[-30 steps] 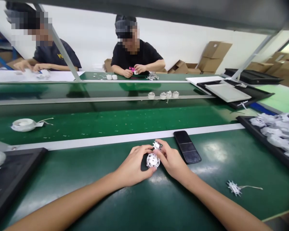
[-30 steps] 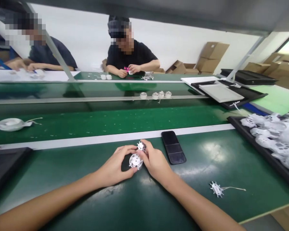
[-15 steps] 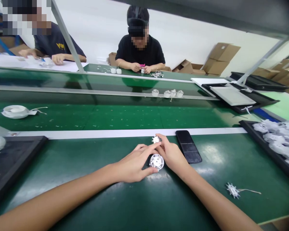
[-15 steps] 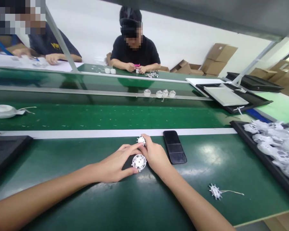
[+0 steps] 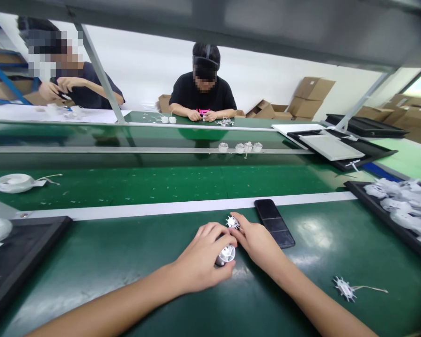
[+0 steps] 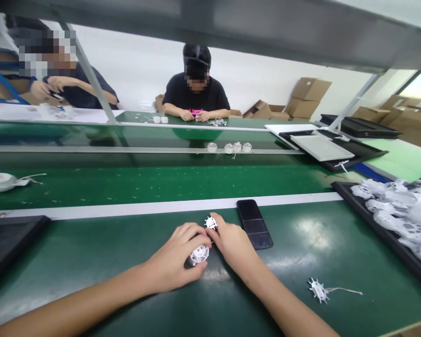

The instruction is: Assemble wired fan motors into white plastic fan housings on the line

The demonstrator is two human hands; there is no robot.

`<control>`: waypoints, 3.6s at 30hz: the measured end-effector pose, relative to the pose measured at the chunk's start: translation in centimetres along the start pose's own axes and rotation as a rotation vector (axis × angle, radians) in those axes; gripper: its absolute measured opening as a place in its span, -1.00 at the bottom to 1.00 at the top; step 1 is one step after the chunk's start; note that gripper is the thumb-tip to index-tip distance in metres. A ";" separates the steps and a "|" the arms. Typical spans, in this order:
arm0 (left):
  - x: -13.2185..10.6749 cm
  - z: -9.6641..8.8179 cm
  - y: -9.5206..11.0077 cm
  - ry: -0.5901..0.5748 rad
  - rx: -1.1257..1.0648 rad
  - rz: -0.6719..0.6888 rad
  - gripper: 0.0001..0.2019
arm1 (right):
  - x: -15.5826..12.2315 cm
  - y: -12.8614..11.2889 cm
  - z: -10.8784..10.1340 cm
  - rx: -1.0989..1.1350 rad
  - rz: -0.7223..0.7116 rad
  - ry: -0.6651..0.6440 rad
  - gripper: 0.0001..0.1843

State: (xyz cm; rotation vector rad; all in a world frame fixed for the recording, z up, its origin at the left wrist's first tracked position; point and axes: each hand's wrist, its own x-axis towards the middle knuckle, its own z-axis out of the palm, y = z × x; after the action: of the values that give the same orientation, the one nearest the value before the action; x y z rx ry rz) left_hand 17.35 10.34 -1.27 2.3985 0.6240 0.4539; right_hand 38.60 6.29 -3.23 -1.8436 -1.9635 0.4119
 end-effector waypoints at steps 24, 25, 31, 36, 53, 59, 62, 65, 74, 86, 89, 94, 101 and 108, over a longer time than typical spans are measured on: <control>-0.9 -0.6 -3.1 0.059 -0.107 -0.066 -0.04 | -1.5 -2.9 -1.5 0.284 -0.086 -0.181 -0.42; -0.8 -0.6 -3.0 0.060 -0.106 -0.076 -0.04 | -1.5 -3.0 -1.5 0.283 -0.072 -0.186 -0.41; -0.9 -0.8 -2.7 0.055 -0.077 -0.099 -0.05 | -1.3 -3.3 -1.4 0.281 -0.022 -0.223 -0.42; -0.9 -0.8 -2.8 0.050 -0.077 -0.083 -0.06 | -1.1 -3.0 -2.0 0.298 -0.018 -0.282 -0.43; -0.9 -0.8 -2.9 0.047 -0.046 -0.035 -0.09 | -1.2 -2.6 -1.9 0.329 0.006 -0.300 -0.45; -0.9 -0.7 -3.0 0.054 -0.054 -0.060 -0.06 | -1.6 -2.7 -2.1 0.115 -0.099 -0.270 -0.42; -0.9 -0.6 -3.2 0.063 -0.071 -0.044 -0.03 | -1.5 -2.2 -2.4 0.150 -0.134 -0.277 -0.38; -0.9 -0.5 -3.1 0.083 -0.046 0.000 -0.10 | -1.2 -1.6 -2.7 0.317 -0.096 -0.260 -0.46; -1.4 -0.6 -2.8 0.076 0.093 0.219 -0.35 | -0.9 -1.0 -3.5 0.355 -0.111 -0.190 -0.95; -1.1 -0.5 -2.7 0.045 -0.007 0.110 -0.39 | -1.2 -0.1 -3.1 0.307 -0.140 -0.229 -0.88; -1.0 -1.0 -3.0 -0.009 0.116 0.184 -0.52 | -1.3 0.3 -3.1 0.279 -0.168 -0.264 -0.86; -0.6 -2.4 -3.7 -0.150 0.154 0.258 -0.48 | -0.6 0.7 -3.7 0.251 -0.253 -0.219 -0.84; -0.3 -1.3 -3.1 -0.060 0.070 0.010 -0.10 | -0.7 -0.2 -4.1 0.399 -0.243 -0.009 -0.74; -0.2 -1.4 -2.8 -0.092 0.031 0.013 -0.51 | -1.6 -1.0 -2.3 0.512 -0.207 -0.074 -0.81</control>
State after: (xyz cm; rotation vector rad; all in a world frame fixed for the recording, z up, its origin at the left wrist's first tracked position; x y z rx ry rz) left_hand 15.64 12.89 -2.07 2.4386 0.5783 0.3400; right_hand 38.90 4.44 -0.91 -1.3086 -1.8495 0.8356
